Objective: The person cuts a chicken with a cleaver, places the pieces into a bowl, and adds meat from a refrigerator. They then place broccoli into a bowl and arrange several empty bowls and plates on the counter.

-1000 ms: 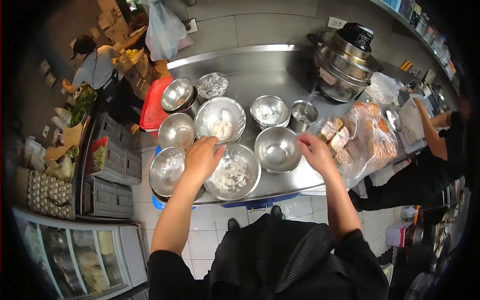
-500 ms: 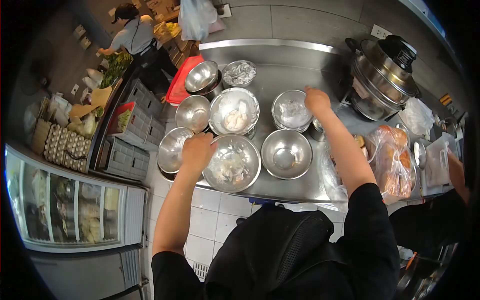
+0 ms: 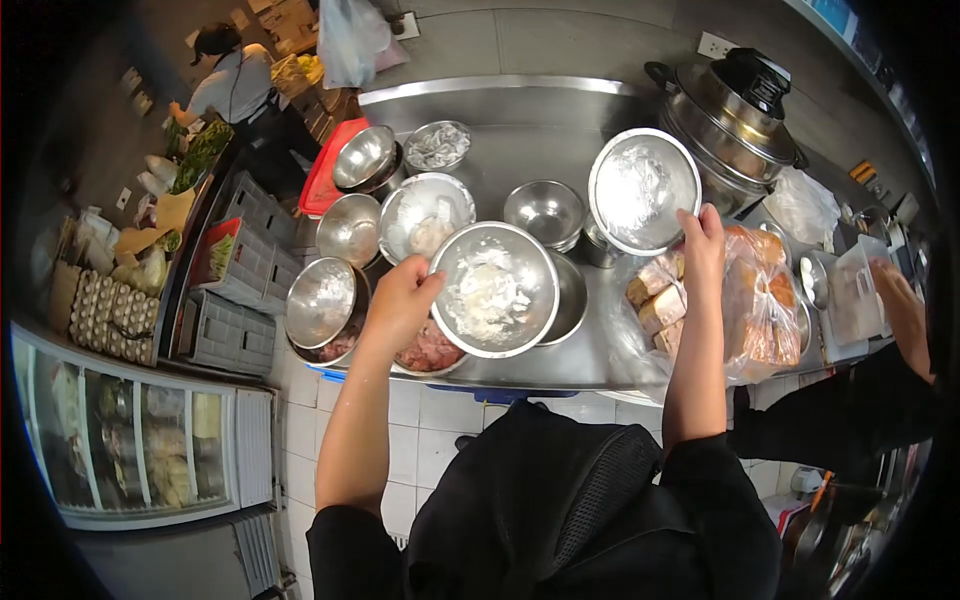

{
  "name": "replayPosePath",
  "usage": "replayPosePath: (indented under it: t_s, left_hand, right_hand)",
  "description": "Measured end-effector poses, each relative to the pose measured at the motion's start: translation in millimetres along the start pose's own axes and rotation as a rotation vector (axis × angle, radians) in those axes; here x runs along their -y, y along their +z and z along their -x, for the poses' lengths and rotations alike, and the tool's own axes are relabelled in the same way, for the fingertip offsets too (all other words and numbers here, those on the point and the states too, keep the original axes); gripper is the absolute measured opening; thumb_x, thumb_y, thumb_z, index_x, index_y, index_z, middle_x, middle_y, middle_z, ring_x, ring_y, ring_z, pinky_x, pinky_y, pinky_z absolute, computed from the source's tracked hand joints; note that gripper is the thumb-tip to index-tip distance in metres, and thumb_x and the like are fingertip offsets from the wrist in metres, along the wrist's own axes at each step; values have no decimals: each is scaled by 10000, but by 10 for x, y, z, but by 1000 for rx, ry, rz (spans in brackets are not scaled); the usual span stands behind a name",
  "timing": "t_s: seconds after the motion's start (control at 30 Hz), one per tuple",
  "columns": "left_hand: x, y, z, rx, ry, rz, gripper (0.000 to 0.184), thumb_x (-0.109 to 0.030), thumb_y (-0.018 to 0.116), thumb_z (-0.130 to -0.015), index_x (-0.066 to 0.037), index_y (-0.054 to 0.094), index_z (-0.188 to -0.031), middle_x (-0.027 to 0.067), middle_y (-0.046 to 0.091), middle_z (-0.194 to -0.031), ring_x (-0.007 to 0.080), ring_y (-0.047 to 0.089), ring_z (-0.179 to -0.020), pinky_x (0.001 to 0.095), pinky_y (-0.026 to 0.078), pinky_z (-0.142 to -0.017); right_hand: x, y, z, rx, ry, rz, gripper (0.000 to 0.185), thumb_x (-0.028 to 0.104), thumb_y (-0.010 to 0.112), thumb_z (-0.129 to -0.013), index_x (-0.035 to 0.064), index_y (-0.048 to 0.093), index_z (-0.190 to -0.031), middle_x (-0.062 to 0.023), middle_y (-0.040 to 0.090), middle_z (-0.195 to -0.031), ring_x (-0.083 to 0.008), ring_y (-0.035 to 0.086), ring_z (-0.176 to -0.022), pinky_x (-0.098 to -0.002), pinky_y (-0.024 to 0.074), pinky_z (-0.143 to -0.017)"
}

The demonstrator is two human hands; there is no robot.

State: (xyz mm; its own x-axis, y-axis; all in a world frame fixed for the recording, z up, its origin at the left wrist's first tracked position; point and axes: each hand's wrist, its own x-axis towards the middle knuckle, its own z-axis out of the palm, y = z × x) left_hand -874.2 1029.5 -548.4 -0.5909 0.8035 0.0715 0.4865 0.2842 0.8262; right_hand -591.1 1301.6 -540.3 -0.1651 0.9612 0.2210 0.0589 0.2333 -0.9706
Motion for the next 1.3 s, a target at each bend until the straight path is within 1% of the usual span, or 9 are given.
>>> replayPosePath:
  t_s: [0.03,0.27,0.33,0.67,1.0,1.1,1.17,1.27,1.3]
  left_hand:
    - [-1,101,-15,20,-15,-25,271,-219,611,-847,1,496,-737,85,520,-617,145,454,-571,335,387,-545]
    - [-212,639,81,194,-283,171,264,-210,602,-870,-10,489,-741,42,493,-594,112,474,-535,302,383,-434]
    - [-119,795,89,166,-98,207,266,-204,598,-878,-11,486,-736,35,498,-609,100,495,-530,287,424,-413]
    - [-138,1252,294,288,-132,146,267,-223,600,-886,-12,507,-750,56,548,-651,121,570,-586,287,478,-500]
    - [-203,1820,604,448,-38,98,386,-375,491,-940,-1,568,-998,127,636,-812,194,654,-697,299,506,-596]
    - [-160,1411,663,368,-340,660,588,-521,352,-953,16,548,-1089,146,629,-905,240,666,-773,312,536,-641]
    - [-69,980,678,220,-294,810,790,-647,220,-913,36,433,-1248,196,563,-1107,271,651,-876,327,557,-664]
    - [-181,469,835,12,-159,936,650,-524,334,-956,10,386,-1322,169,532,-1204,198,601,-981,294,524,-748]
    - [-144,391,875,-114,-95,673,588,-451,388,-957,6,387,-1328,163,536,-1205,192,581,-998,294,497,-789]
  right_hand:
    - [-59,-77,34,-14,20,-37,145,146,591,-827,42,509,-767,28,488,-672,-54,381,-588,-218,304,-516]
    - [37,-541,269,-45,81,-136,113,143,591,-837,72,525,-778,40,499,-695,-45,410,-596,-208,331,-528]
    - [-30,-654,260,-18,67,-119,101,142,590,-838,80,529,-787,34,518,-714,-42,437,-604,-202,350,-531]
    - [-77,-867,355,-73,96,-78,96,143,590,-833,87,526,-790,43,509,-700,-36,388,-579,-194,286,-510]
    - [-53,-402,524,206,145,-64,58,115,580,-848,82,540,-821,48,520,-725,-29,424,-623,-193,323,-539]
    - [-74,-116,609,336,61,68,56,77,587,-834,36,550,-840,29,518,-733,-54,436,-661,-214,366,-581]
    - [26,159,717,481,61,110,75,92,597,-829,32,558,-852,12,538,-748,-77,475,-696,-240,400,-618]
    - [42,650,877,738,-23,236,125,148,600,-845,33,570,-883,-22,563,-755,-92,494,-707,-252,421,-634]
    - [143,852,973,826,-10,216,156,178,597,-853,28,571,-889,-27,571,-757,-101,524,-729,-266,432,-646]
